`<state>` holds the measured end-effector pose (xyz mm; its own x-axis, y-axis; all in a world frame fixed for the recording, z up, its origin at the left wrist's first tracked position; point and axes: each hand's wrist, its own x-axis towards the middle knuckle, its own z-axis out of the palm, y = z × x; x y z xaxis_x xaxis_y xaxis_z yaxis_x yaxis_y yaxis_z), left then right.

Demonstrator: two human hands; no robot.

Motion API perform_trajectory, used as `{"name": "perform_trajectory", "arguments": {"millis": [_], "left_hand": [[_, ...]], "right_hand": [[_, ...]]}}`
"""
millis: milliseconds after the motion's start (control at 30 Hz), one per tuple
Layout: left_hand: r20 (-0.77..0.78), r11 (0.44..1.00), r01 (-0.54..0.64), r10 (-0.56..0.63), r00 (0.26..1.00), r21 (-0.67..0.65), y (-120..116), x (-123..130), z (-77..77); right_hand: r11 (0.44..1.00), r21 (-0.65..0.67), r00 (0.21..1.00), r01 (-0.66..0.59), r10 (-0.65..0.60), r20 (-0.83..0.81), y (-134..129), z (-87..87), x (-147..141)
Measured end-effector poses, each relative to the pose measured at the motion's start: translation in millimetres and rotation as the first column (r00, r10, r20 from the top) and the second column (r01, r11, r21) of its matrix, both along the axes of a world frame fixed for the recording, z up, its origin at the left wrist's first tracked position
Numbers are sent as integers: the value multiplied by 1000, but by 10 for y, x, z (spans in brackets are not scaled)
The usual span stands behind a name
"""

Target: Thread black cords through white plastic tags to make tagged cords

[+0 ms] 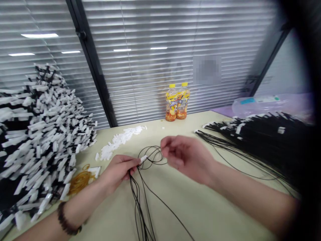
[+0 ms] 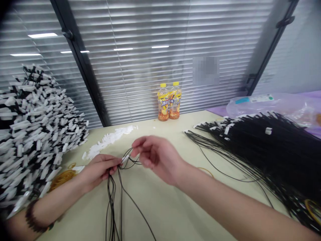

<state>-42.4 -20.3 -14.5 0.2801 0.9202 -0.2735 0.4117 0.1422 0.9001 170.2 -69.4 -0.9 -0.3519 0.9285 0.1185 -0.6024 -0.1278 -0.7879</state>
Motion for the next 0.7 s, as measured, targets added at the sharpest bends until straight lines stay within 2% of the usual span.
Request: {"name": "perform_trajectory", "arguments": {"millis": [100, 233, 333, 500, 700], "left_hand": [[16, 1000, -7, 7, 1000, -20, 2, 2, -1], [23, 999, -6, 7, 1000, -32, 2, 4, 9], [14, 999, -13, 13, 1000, -31, -2, 5, 8], [-2, 999, -23, 22, 1000, -23, -28, 14, 4], [22, 1000, 0, 0, 1000, -19, -11, -15, -9]], "right_hand": [[986, 17, 978, 168, -165, -125, 9, 208, 200], [925, 53, 922, 377, -370, -116, 51, 312, 369], [875, 75, 877, 478, -472, -84, 140, 261, 442], [743, 38, 744, 668, -667, -30, 290, 113, 462], [696, 97, 701, 711, -712, -31, 344, 98, 491]]}}
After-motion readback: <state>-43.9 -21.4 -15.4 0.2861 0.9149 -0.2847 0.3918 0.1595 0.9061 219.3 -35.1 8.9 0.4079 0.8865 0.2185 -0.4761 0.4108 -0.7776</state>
